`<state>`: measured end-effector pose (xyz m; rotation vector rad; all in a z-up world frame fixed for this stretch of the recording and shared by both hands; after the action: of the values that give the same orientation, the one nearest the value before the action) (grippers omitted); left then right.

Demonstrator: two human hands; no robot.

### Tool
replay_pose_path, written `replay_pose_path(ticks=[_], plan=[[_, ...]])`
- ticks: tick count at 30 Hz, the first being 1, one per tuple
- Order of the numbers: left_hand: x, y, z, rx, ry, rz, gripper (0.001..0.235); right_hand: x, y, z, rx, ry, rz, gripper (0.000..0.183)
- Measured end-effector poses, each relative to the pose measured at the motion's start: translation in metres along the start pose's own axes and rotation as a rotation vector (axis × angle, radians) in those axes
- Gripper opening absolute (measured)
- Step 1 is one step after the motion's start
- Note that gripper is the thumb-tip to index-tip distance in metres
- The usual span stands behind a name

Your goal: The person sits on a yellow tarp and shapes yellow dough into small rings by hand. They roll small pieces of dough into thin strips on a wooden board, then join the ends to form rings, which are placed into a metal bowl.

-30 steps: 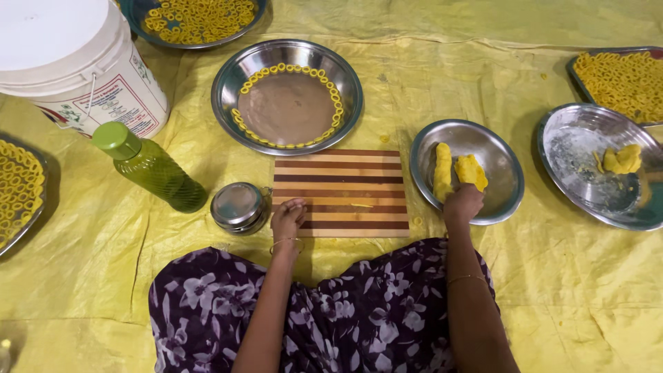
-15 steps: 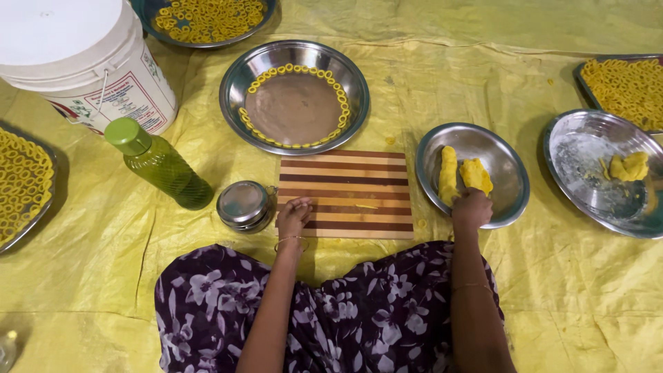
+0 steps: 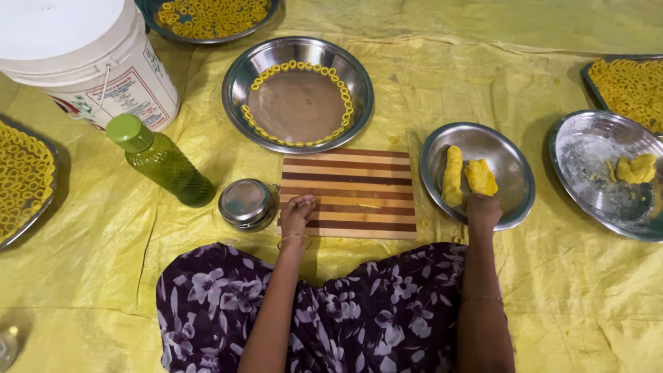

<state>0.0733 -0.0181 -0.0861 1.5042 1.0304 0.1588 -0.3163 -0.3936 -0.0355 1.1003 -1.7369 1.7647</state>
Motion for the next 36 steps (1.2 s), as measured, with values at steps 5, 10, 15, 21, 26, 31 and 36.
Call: replay_pose_path(ticks=[5, 10, 15, 21, 26, 31, 36], plan=[[-0.003, 0.007, -0.002, 0.011, 0.008, 0.032, 0.012, -0.004, -0.001, 0.002, -0.087, 0.069, -0.062, 0.023], [-0.005, 0.015, -0.010, 0.032, 0.034, 0.036, 0.013, -0.002, -0.014, -0.002, -0.036, 0.159, -0.228, 0.023], [-0.009, 0.018, -0.010, 0.018, 0.017, 0.015, 0.013, 0.012, -0.026, -0.017, 0.018, 0.170, -0.073, 0.018], [-0.008, 0.009, -0.004, 0.017, -0.006, 0.031, 0.013, 0.021, -0.070, -0.054, 0.076, 0.017, 0.472, 0.026], [-0.014, 0.011, -0.002, 0.007, -0.020, 0.060, 0.017, -0.025, -0.146, -0.085, 0.194, -0.286, 0.221, 0.021], [-0.013, 0.012, 0.000, 0.052, -0.003, 0.109, 0.016, -0.097, -0.210, -0.114, 0.539, -0.521, 0.208, 0.022], [-0.009, 0.004, 0.005, 0.006, -0.007, 0.094, 0.015, -0.134, -0.220, -0.126, 0.428, -0.568, -0.072, 0.029]])
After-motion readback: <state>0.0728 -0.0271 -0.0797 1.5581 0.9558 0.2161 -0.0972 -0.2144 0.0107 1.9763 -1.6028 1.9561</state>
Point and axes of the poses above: each hand's wrist, its own z-axis towards the middle knuckle, its own x-axis out of the back of the hand, y = z × x, the point moved 8 cm from there along z, towards the middle knuckle, and after that the axes turned 15 degrees about -y, right-handed, at the moved point
